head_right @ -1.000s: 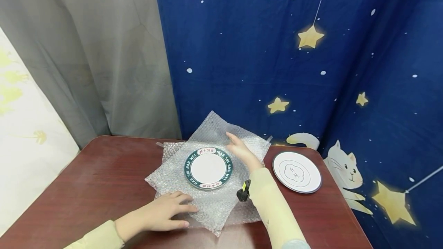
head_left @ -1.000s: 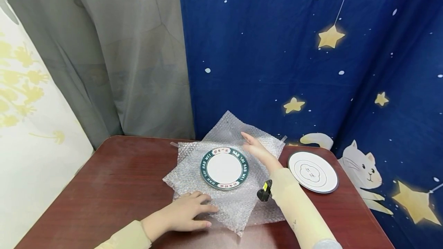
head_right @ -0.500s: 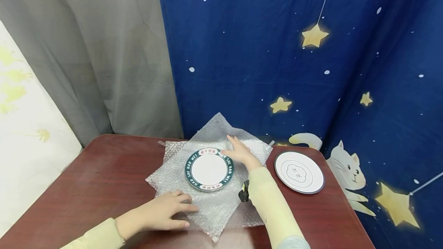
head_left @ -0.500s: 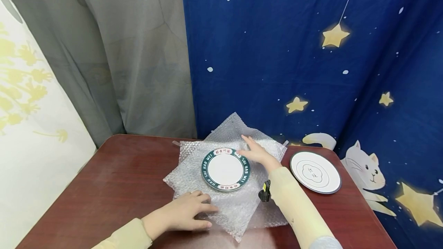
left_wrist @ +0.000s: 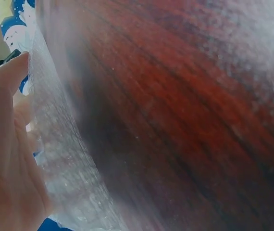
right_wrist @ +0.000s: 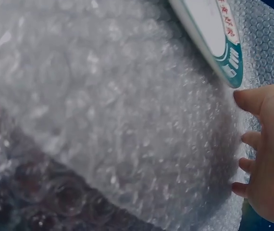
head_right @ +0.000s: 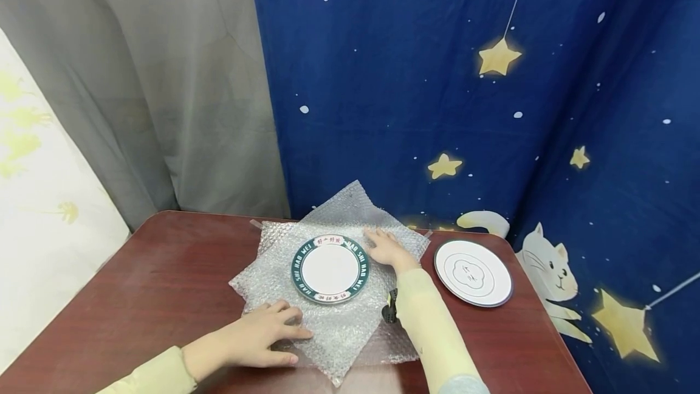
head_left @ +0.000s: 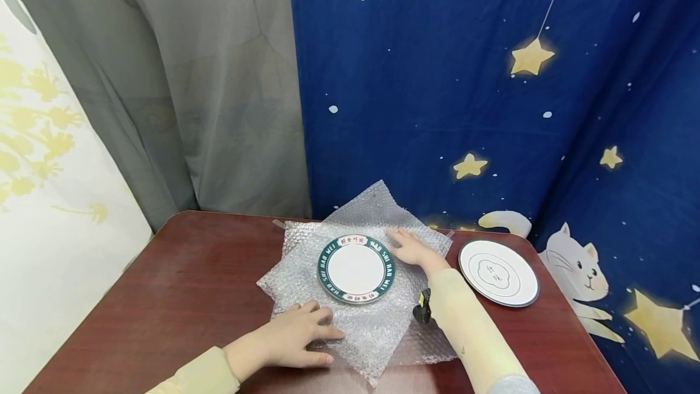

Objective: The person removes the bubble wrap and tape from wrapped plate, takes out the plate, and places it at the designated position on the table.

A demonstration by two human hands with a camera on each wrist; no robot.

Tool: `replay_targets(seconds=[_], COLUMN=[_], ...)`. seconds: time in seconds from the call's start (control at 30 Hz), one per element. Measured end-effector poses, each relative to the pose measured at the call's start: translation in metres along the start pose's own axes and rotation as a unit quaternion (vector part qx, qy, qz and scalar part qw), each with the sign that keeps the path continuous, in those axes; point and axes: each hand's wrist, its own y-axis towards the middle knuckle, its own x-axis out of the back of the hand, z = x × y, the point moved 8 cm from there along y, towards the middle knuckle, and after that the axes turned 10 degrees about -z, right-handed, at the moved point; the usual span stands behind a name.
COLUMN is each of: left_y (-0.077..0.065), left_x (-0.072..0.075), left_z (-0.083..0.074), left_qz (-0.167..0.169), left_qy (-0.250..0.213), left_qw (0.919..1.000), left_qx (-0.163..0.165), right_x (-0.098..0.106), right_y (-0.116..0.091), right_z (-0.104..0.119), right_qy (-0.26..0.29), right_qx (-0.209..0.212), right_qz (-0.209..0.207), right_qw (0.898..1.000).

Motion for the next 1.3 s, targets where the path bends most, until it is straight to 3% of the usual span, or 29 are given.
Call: replay_targets(seconds=[0.47, 0.73, 1.07, 1.2, 1.3], left_y=[-0.002, -0.002, 0.007, 0.013, 0.015], left_x=[0.0, 0.001, 0.015, 0.021, 0.025], left_z=[-0.002, -0.001, 0.009, 0.02, 0.036], left_qz=[0.003, 0.005, 0.017, -0.001, -0.019], left_qy=[-0.004, -0.011, -0.093, -0.104, -0.083], left_qw=[1.0, 0.9998, 0.9952, 0.993, 0.9896], left_qx=[0.008, 0.017, 0.025, 0.058, 0.116], right_x=[-0.009, -0.006, 0.003, 0.007, 0.009], right_y=[-0.003, -0.006, -0.012, -0.017, -0.021], right_z=[-0.006, -0.005, -0.001, 0.003, 0.003], right_qy=[-0.034, -0.03, -0.032, -0.014, 0.008], right_qx=[-0.025, -0.014, 0.01, 0.028, 0.031], right_qz=[0.025, 0.003, 0.0, -0.005, -0.014], right_qw=[0.999, 0.999, 0.999, 1.0, 0.999])
